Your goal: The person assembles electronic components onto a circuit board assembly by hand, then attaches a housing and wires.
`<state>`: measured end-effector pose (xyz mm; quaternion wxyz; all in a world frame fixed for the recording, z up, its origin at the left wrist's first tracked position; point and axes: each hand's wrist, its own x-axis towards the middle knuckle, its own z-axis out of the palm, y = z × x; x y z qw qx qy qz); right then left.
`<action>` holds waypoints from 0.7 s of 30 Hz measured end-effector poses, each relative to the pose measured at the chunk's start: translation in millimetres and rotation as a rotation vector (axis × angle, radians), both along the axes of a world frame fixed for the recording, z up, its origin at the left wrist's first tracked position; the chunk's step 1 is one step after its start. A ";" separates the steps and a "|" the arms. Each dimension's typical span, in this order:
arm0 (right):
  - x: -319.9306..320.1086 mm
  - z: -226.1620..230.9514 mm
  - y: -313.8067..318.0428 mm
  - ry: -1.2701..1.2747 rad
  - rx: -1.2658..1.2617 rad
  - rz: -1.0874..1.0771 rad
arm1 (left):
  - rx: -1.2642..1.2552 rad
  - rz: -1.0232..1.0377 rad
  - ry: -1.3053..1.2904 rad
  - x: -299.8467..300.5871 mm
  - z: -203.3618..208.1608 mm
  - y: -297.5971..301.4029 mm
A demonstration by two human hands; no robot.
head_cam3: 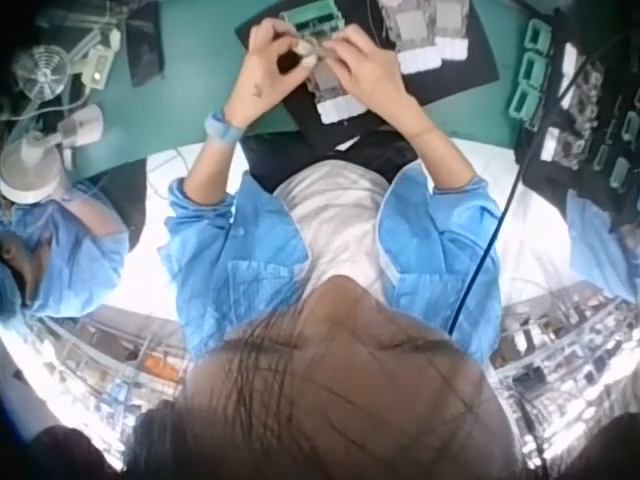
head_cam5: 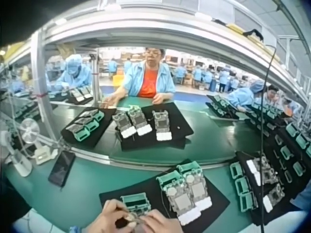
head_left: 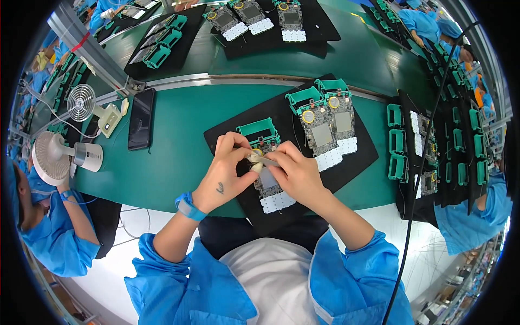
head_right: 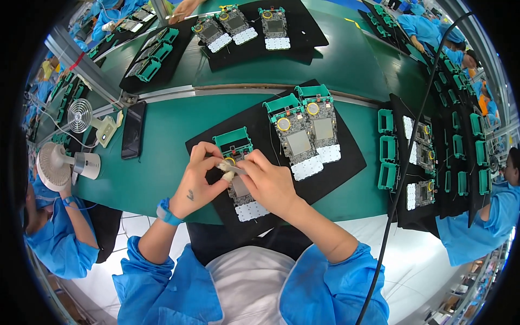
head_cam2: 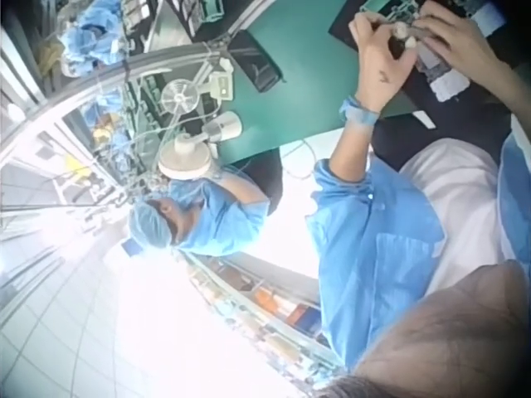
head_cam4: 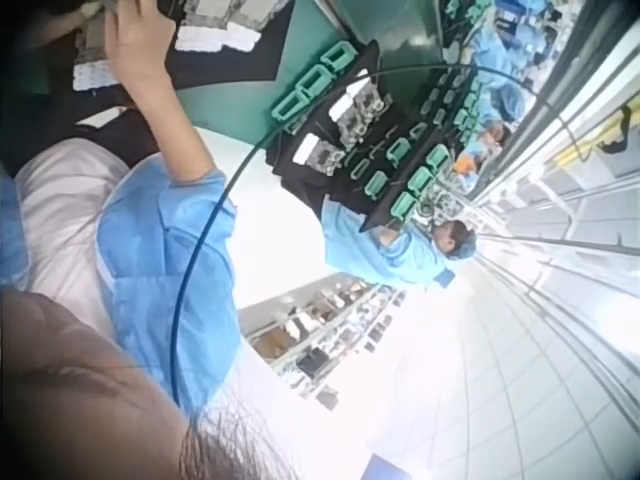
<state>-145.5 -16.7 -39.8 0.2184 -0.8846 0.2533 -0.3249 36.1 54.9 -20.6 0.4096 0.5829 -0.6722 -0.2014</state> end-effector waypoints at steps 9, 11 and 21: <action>-3.9 -1.9 8.4 -0.144 0.335 -0.075 | -0.076 -0.024 -0.062 -5.4 -1.1 -0.4; -7.4 6.1 12.4 -0.147 0.367 -0.116 | -0.047 -0.017 -0.082 -8.6 5.3 -0.4; -33.5 5.6 24.8 0.099 0.205 -0.140 | 0.032 0.010 -0.117 -13.9 13.3 -4.1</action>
